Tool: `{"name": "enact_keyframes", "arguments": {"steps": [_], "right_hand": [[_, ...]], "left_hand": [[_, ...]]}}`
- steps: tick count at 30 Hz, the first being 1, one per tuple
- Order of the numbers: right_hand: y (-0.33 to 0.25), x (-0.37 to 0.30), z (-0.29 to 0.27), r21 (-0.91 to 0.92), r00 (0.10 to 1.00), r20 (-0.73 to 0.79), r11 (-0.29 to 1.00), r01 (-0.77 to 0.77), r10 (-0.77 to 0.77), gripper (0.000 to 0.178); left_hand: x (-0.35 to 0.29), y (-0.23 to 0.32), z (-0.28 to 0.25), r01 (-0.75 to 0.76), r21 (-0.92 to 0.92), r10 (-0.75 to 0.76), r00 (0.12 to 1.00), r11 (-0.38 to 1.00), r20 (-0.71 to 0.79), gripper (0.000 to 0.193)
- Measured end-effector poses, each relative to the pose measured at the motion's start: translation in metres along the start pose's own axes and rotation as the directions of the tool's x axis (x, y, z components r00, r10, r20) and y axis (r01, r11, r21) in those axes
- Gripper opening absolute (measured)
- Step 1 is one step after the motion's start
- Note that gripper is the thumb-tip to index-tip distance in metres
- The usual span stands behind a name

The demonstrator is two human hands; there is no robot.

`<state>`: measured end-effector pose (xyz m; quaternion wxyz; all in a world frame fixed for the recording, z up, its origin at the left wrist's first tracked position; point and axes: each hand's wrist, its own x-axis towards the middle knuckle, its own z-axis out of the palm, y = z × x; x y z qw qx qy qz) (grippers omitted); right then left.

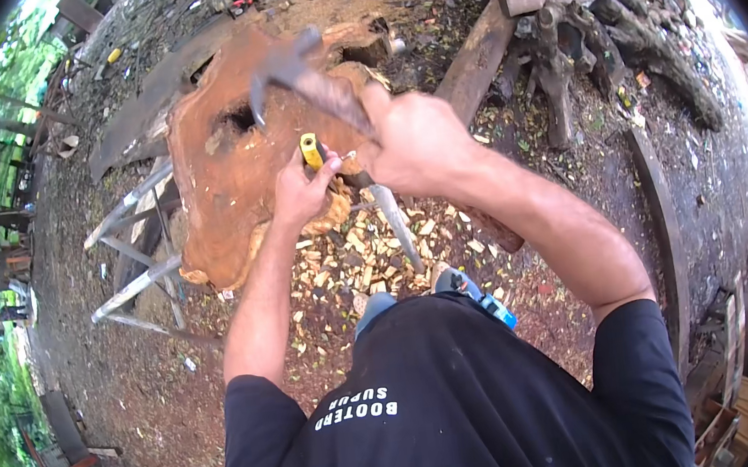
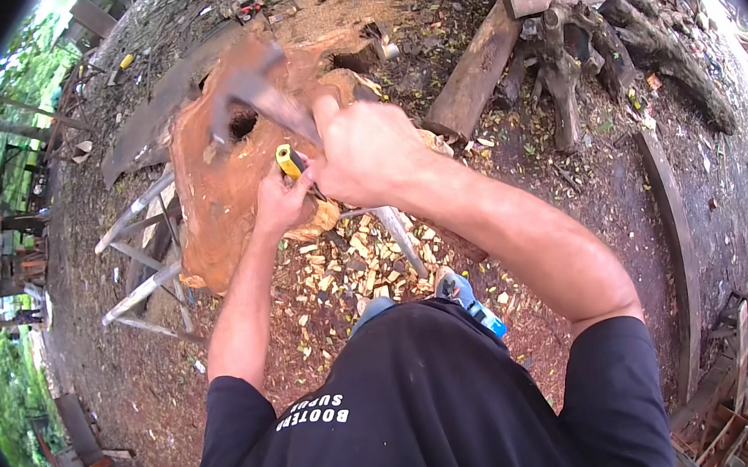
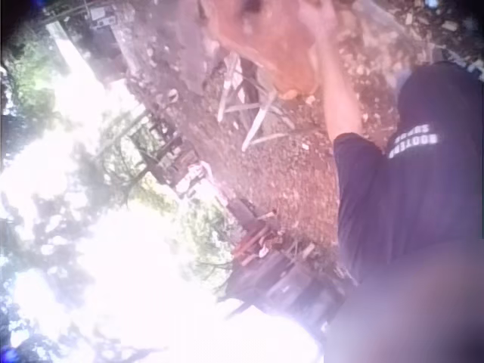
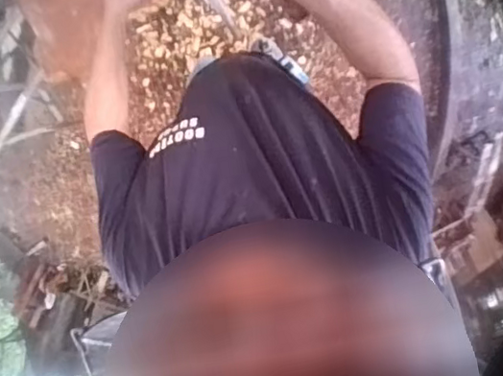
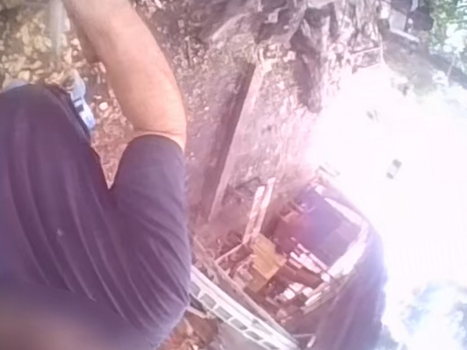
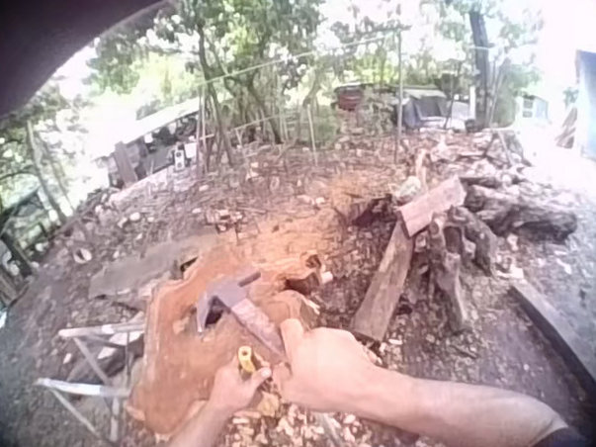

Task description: The person chisels a large wooden slab by holding a chisel against the wood and striking the end of it with a hammer, removing chips of wood from the surface.

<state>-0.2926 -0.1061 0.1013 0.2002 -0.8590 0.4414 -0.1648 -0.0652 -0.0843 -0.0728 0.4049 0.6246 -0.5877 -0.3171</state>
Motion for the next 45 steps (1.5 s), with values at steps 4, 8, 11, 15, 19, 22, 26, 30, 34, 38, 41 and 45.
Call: {"name": "enact_keyframes", "arguments": {"steps": [4, 8, 11, 15, 19, 22, 26, 30, 34, 38, 41, 45], "right_hand": [[-0.033, -0.008, -0.043, 0.143, 0.921, -0.372, 0.974, 0.176, -0.112, 0.033], [-0.006, -0.013, 0.032, 0.016, 0.998, -0.037, 0.998, 0.055, -0.054, 0.033], [0.011, -0.012, 0.06, -0.065, 0.974, 0.224, 0.998, -0.005, 0.019, 0.036], [-0.014, -0.003, 0.002, -0.007, 1.0, 0.016, 1.0, 0.017, -0.017, 0.036], [-0.04, -0.012, -0.038, 0.118, 0.911, -0.37, 0.963, 0.243, -0.184, 0.034], [-0.031, -0.014, 0.01, 0.085, 0.809, -0.524, 0.929, 0.36, -0.265, 0.041], [0.033, -0.007, 0.076, -0.133, 0.976, 0.215, 0.991, -0.01, 0.039, 0.043], [-0.01, -0.004, 0.01, -0.031, 0.993, 0.085, 0.997, -0.074, 0.076, 0.036], [-0.04, -0.012, -0.045, 0.11, 0.862, -0.484, 0.967, 0.231, -0.151, 0.029], [-0.009, -0.019, 0.039, 0.018, 0.971, -0.21, 0.993, 0.119, -0.113, 0.035], [0.009, -0.02, 0.077, -0.038, 0.958, 0.28, 0.998, -0.057, 0.066, 0.039], [0.0, -0.012, 0.041, -0.028, 0.999, 0.042, 0.999, -0.033, 0.034, 0.038]], "left_hand": [[-0.006, -0.002, -0.003, -0.07, -0.057, 0.07, 0.998, 0.996, -0.005, 0.035], [-0.002, 0.005, 0.001, -0.079, 0.043, 0.08, 0.997, 0.996, -0.021, 0.039], [0.001, -0.014, 0.0, -0.113, 0.162, 0.125, 0.99, 0.98, -0.068, 0.041], [-0.002, 0.003, 0.001, -0.023, 0.074, 0.023, 1.0, 0.997, -0.002, 0.04], [-0.005, 0.004, 0.002, -0.209, 0.104, 0.215, 0.975, 0.972, -0.049, 0.039], [0.005, -0.034, -0.005, -0.154, 0.074, 0.155, 0.988, 0.985, -0.005, 0.043], [0.005, 0.003, 0.007, -0.12, 0.281, 0.151, 0.984, 0.952, -0.093, 0.043], [-0.005, -0.003, -0.002, -0.031, 0.099, 0.034, 0.999, 0.995, -0.031, 0.038], [-0.013, 0.008, -0.005, -0.058, 0.117, 0.062, 0.997, 0.992, -0.036, 0.037], [-0.003, 0.005, -0.003, -0.061, 0.264, 0.063, 0.998, 0.963, 0.0, 0.041], [-0.007, -0.029, 0.0, -0.182, 0.28, 0.206, 0.977, 0.942, -0.058, 0.045], [-0.006, -0.002, 0.005, -0.1, 0.227, 0.106, 0.994, 0.969, -0.014, 0.042]]}}
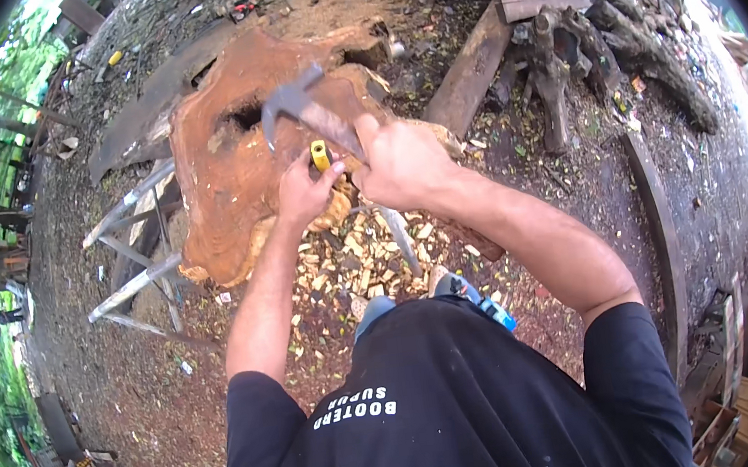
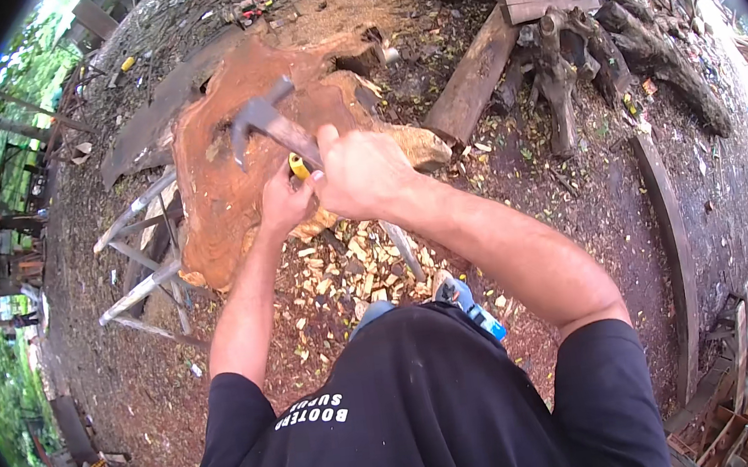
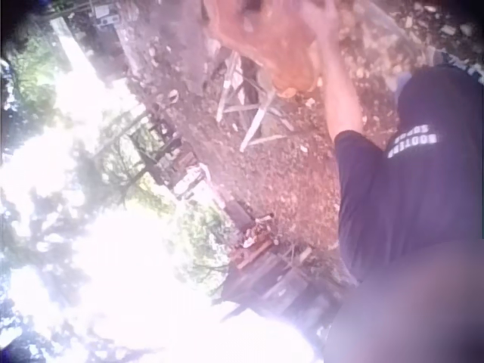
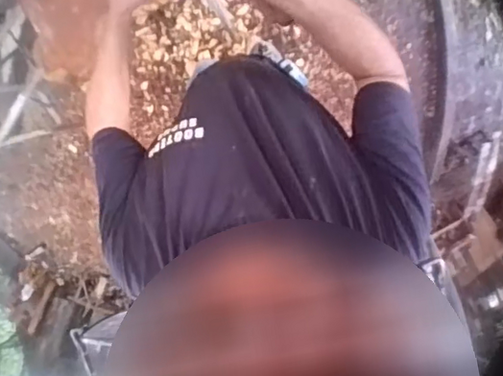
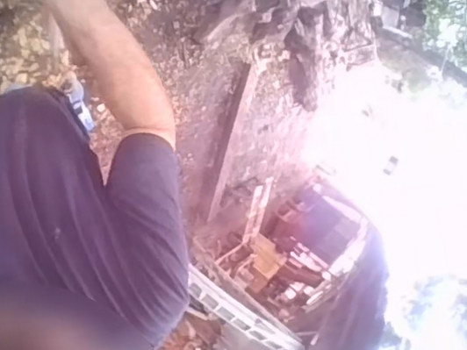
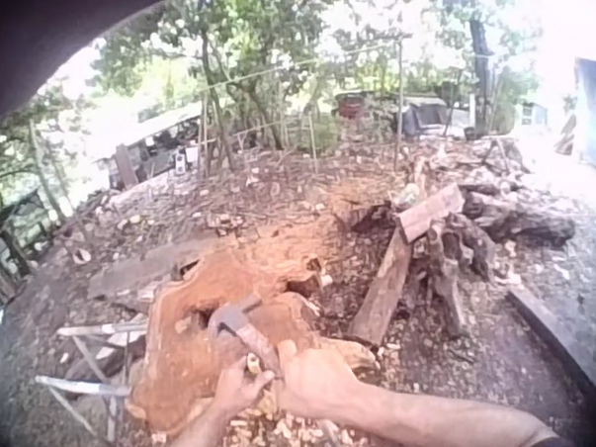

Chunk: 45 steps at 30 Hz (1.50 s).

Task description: The person chisels a large wooden slab by holding a chisel against the wood and striking the end of it with a hammer, removing chips of wood from the surface.

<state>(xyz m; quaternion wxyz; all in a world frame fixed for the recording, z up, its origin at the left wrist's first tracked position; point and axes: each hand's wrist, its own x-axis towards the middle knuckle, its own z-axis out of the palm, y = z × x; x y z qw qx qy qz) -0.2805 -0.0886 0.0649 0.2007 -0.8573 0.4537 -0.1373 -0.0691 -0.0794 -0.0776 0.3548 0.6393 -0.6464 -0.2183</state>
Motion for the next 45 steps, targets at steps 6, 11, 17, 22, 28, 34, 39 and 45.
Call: {"name": "enact_keyframes", "arguments": {"steps": [6, 11, 17, 22, 28, 34, 39, 45], "right_hand": [[-0.037, -0.01, -0.039, 0.175, 0.892, -0.435, 0.96, 0.218, -0.123, 0.036], [0.025, -0.009, 0.058, -0.038, 0.982, 0.173, 0.996, -0.076, 0.082, 0.039], [0.04, -0.037, 0.038, 0.177, 0.906, 0.205, 0.896, -0.407, 0.371, 0.038], [0.078, -0.09, 0.053, 0.484, 0.865, 0.198, 0.721, -0.496, 0.462, 0.037], [0.129, -0.16, 0.075, 0.478, 0.76, 0.269, 0.603, -0.638, 0.591, 0.039], [0.154, -0.162, 0.065, 0.304, 0.755, 0.347, 0.695, -0.652, 0.557, 0.044], [0.155, -0.169, 0.079, 0.326, 0.824, 0.309, 0.76, -0.562, 0.475, 0.038], [0.155, -0.175, 0.083, 0.306, 0.812, 0.391, 0.771, -0.559, 0.433, 0.034]], "left_hand": [[-0.011, 0.008, -0.016, 0.067, 0.013, -0.068, 0.997, 0.998, 0.039, 0.034], [-0.005, 0.015, -0.007, 0.119, 0.215, -0.13, 0.991, 0.969, 0.04, 0.036], [-0.006, -0.009, 0.013, 0.097, -0.087, -0.098, 0.995, 0.992, -0.017, 0.024], [0.017, -0.012, 0.037, 0.25, -0.549, -0.263, 0.963, 0.798, 0.056, 0.025], [0.008, -0.007, 0.046, 0.161, -0.45, -0.252, 0.956, 0.878, -0.15, 0.025], [0.026, -0.007, 0.038, 0.213, -0.561, -0.307, 0.949, 0.8, -0.077, 0.026], [0.009, 0.004, 0.051, 0.18, -0.463, -0.288, 0.942, 0.868, -0.174, 0.025], [0.028, -0.007, 0.03, 0.19, -0.477, -0.251, 0.965, 0.858, -0.068, 0.025]]}}
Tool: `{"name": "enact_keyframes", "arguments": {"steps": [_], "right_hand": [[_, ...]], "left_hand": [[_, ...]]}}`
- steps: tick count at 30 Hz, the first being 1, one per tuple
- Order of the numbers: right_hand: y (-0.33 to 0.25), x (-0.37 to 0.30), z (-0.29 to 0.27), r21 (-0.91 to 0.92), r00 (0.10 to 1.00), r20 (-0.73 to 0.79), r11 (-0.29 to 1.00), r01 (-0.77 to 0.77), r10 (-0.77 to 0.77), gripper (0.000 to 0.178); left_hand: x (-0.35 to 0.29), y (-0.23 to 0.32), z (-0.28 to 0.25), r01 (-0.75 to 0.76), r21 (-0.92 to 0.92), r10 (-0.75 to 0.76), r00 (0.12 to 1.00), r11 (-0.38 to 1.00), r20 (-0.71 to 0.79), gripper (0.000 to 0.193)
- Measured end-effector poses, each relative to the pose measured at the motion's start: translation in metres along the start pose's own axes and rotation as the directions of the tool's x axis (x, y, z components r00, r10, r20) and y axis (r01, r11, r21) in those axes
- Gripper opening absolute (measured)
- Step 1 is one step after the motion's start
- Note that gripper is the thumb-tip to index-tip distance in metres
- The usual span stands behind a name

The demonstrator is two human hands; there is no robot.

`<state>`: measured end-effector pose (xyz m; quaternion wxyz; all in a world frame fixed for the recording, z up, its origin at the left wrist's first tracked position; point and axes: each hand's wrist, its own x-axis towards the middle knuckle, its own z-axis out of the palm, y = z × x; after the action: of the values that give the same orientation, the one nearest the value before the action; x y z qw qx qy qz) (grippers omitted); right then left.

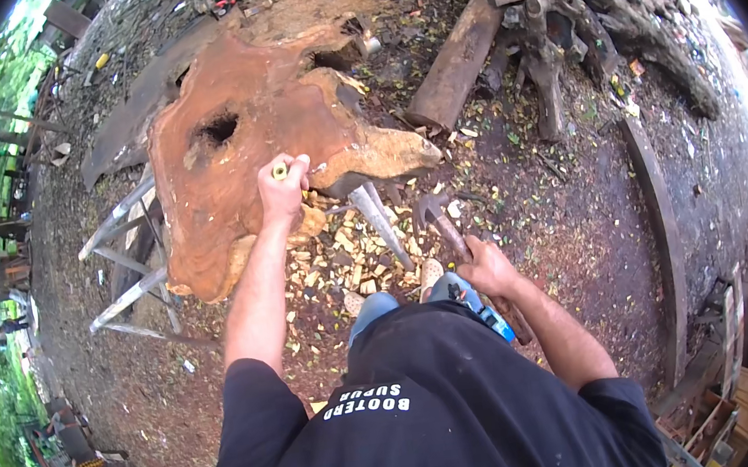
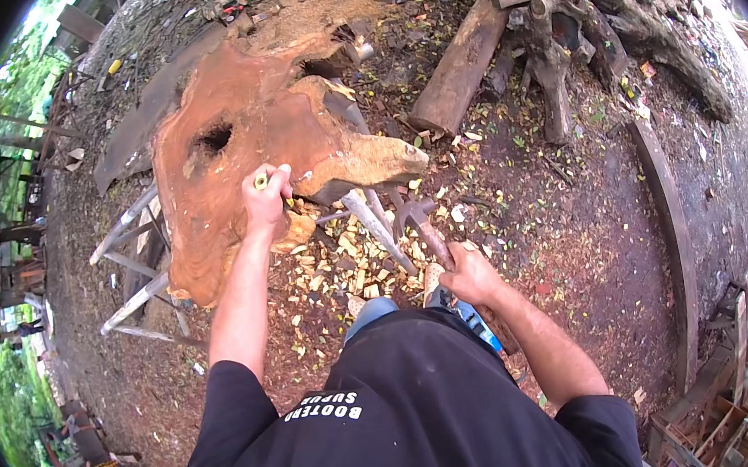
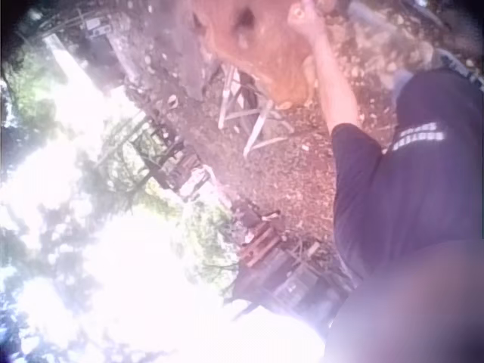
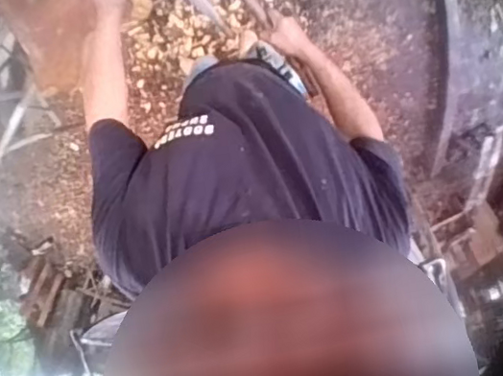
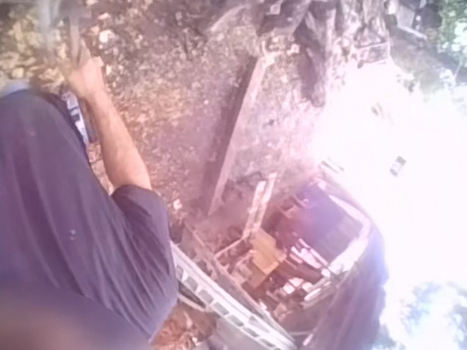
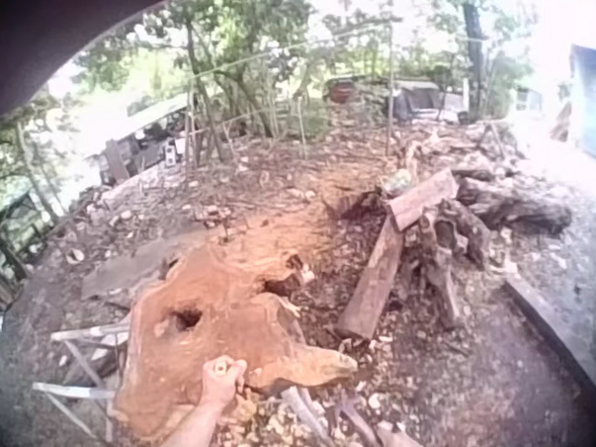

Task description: The person chisels a large wooden slab by holding a chisel against the wood and striking the end of it with a hammer, removing chips of wood from the surface.

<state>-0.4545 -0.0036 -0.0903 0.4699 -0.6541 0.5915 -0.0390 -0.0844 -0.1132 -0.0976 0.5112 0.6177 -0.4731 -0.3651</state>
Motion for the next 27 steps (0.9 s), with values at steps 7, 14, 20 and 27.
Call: {"name": "enact_keyframes", "arguments": {"steps": [7, 14, 20, 27], "right_hand": [[0.019, 0.0, 0.004, -0.027, 1.0, 0.011, 0.999, -0.022, 0.023, 0.038], [0.023, 0.009, 0.013, -0.03, 0.995, 0.092, 0.999, -0.031, 0.034, 0.038], [0.019, 0.013, 0.013, 0.039, 0.999, 0.041, 0.999, -0.012, 0.01, 0.035], [0.037, 0.009, 0.003, 0.067, 0.999, 0.005, 0.997, -0.049, 0.049, 0.039]], "left_hand": [[-0.033, -0.009, 0.018, -0.069, 0.034, 0.073, 0.987, 0.997, -0.145, 0.024], [-0.01, 0.017, 0.017, 0.078, -0.044, -0.087, 0.958, 0.996, -0.274, 0.023], [-0.126, 0.046, 0.107, -0.343, 0.12, 0.335, 0.939, 0.932, 0.084, 0.022], [-0.048, 0.112, 0.026, -0.191, -0.124, 0.186, 0.981, 0.974, -0.051, 0.016]]}}
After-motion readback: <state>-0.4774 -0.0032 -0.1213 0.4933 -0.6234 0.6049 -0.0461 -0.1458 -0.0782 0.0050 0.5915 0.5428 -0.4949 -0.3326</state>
